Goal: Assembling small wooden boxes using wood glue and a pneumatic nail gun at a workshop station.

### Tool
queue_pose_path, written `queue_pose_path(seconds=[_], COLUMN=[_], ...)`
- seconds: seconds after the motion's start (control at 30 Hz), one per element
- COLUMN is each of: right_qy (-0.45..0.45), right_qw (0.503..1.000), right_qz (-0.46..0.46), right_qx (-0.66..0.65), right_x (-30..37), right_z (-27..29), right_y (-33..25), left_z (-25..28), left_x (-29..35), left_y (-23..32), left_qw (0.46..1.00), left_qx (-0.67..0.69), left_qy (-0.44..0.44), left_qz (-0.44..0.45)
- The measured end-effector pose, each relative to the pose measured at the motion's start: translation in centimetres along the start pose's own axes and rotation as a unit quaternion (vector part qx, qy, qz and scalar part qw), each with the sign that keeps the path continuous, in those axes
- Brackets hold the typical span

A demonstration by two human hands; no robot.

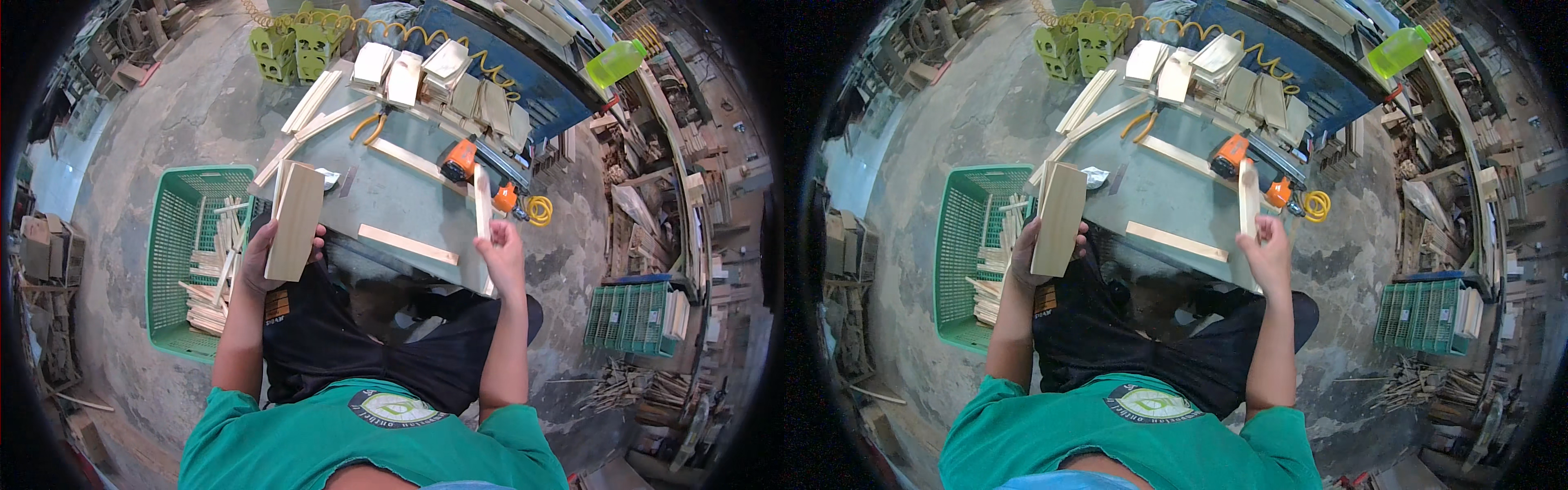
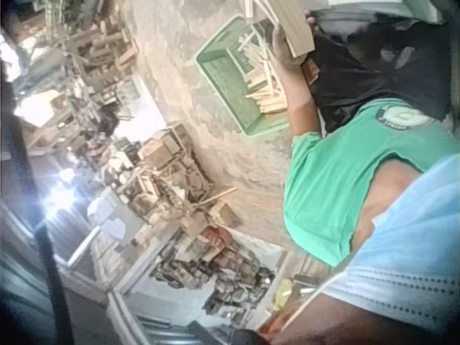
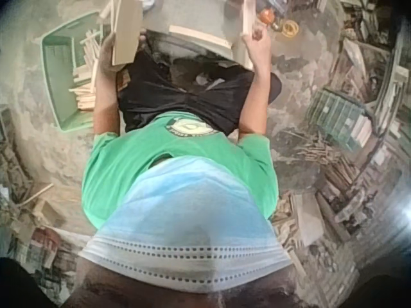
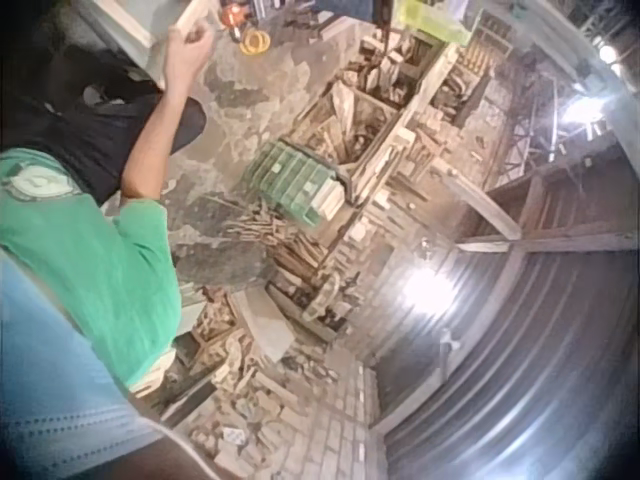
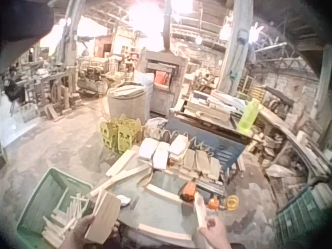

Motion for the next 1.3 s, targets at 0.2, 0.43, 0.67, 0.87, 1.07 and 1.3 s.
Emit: queue_pose_path(seconds=[0.2,0.43,0.67,0.87,1.07,1.3], right_qy=[0.156,0.097,-0.291,-0.268,-0.264,-0.213], right_qw=[0.964,0.965,0.954,0.962,0.956,0.968], right_qz=[0.058,0.195,0.075,0.035,0.008,0.014], right_qx=[0.208,0.144,-0.016,-0.044,-0.131,-0.134], right_x=[-15.8,-14.6,5.4,9.4,9.4,10.3], right_z=[1.4,-6.9,-22.9,-23.9,-23.1,-22.6], right_y=[-6.4,-14.3,-10.3,-8.7,-6.6,-5.3], left_z=[0.9,1.6,0.0,-1.0,-1.2,-0.2], left_x=[-1.8,-0.7,-1.2,0.2,0.2,0.1], left_y=[0.3,0.8,0.8,-1.4,-2.9,-4.7], left_qw=[1.0,0.997,0.995,0.99,0.986,0.971], left_qx=[0.005,-0.017,-0.082,-0.126,-0.166,-0.234], left_qy=[0.015,0.068,0.028,0.049,0.026,-0.036], left_qz=[0.022,0.007,-0.059,-0.032,0.006,-0.021])
Point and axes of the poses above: each hand's wrist, its own x-axis away from the middle knuckle, its own z-axis out of the back of the hand, y = z × x, the point moved 4 cm from there along -x, towards the middle knuckle, and after that the axes turned 7 degrees about -z, right-handed, at the moved point
